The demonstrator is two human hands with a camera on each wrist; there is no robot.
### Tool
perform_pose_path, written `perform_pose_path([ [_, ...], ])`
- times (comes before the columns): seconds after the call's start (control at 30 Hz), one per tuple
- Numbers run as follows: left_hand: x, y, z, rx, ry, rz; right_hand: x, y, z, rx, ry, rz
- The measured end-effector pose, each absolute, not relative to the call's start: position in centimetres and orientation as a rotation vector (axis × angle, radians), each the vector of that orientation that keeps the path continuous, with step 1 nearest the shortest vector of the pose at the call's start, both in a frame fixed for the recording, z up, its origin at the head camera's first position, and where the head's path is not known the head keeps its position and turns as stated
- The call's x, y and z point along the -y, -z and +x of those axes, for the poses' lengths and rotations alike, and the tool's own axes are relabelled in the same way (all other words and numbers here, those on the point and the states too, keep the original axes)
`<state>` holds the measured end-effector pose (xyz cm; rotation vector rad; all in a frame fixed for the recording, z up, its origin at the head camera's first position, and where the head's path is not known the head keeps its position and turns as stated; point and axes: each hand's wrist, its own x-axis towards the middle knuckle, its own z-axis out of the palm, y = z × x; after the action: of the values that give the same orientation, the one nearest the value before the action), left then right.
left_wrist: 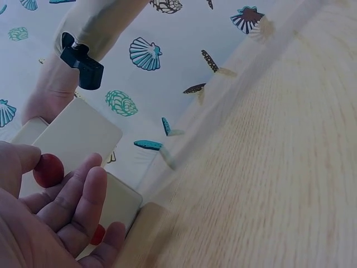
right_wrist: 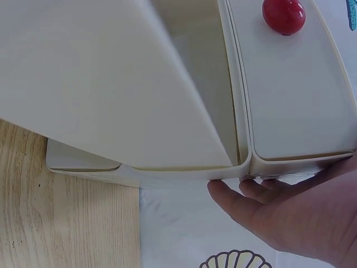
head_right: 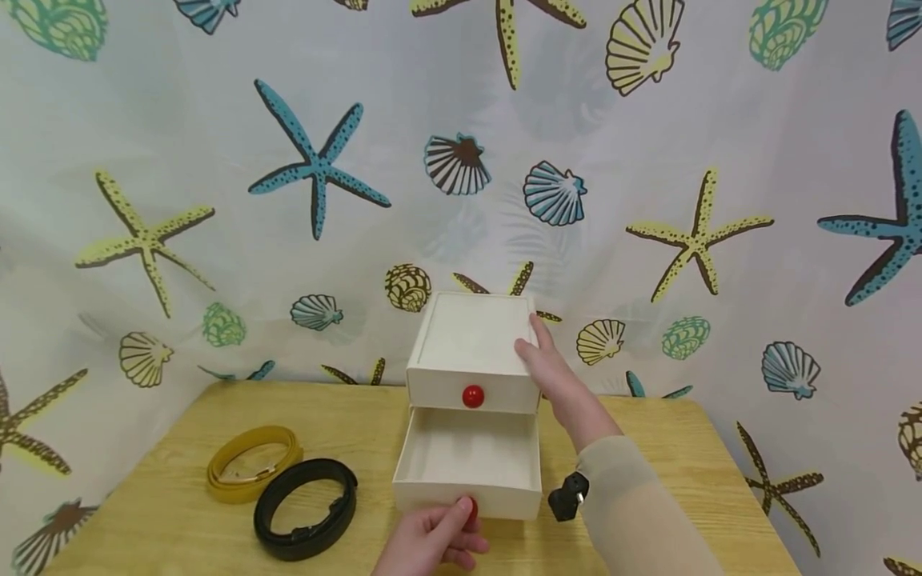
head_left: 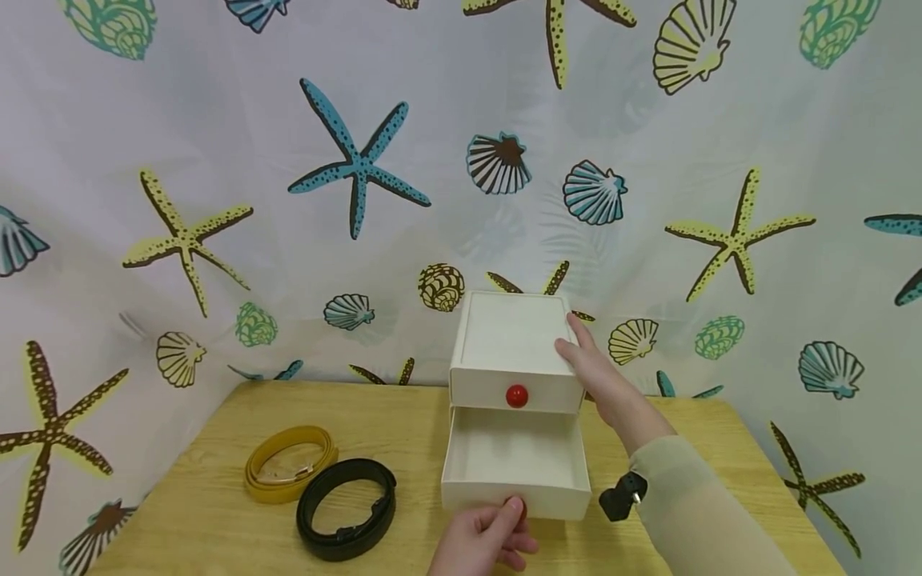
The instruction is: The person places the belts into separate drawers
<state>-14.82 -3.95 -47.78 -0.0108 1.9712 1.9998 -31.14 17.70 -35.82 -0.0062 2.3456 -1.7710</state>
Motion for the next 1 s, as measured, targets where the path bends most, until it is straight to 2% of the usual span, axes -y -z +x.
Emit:
perform_pose_path([
  [0.53,4.4,47.8,-14.9,-1.949,-1.935,-0.012,-17.7,35.9,-31.3,-2.347,1.773,-0.013],
  [1.0,6.9,48.2,-15.2,-2.084,-1.711,0.031,-17.9,35.9,-31.2,-2.343,1.770,-0.015],
])
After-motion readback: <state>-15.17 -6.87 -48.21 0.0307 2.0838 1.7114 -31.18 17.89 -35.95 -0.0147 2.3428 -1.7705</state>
